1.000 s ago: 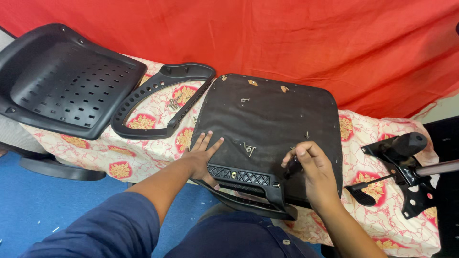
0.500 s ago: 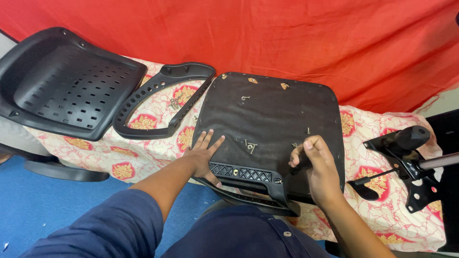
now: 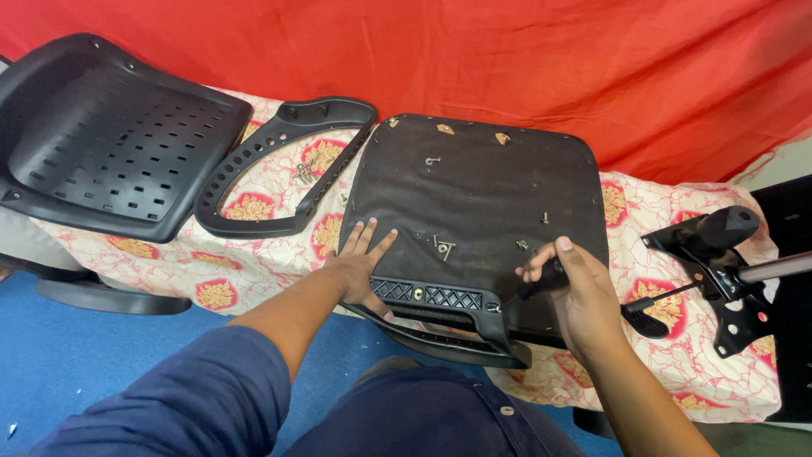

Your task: The person uses a screwdriver to remove screws from a black plastic chair component, detaching a frame piece from the seat base. The person then lifts the seat base and continues to remove fasteners from its underside.

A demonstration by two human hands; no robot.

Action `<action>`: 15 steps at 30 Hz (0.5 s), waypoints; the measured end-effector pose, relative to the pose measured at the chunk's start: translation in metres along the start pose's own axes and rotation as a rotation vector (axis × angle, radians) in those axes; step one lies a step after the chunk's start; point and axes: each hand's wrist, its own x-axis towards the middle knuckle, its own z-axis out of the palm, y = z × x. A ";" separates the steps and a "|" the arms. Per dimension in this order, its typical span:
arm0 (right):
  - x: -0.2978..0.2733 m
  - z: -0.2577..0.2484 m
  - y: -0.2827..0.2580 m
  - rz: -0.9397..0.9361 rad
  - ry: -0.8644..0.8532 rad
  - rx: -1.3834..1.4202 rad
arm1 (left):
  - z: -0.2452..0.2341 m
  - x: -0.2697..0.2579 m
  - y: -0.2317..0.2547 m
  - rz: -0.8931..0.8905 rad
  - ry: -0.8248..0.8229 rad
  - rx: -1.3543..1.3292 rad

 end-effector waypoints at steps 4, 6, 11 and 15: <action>0.002 0.003 -0.001 -0.031 -0.038 0.025 | 0.000 -0.003 0.000 0.010 0.014 -0.007; 0.001 0.005 -0.001 -0.052 -0.030 0.012 | 0.000 -0.003 0.001 0.006 0.014 0.011; 0.001 0.009 -0.003 -0.029 0.010 -0.103 | 0.000 -0.004 0.002 0.009 0.024 0.015; 0.004 0.012 -0.005 -0.085 -0.020 -0.152 | -0.002 -0.005 0.002 0.012 0.029 0.008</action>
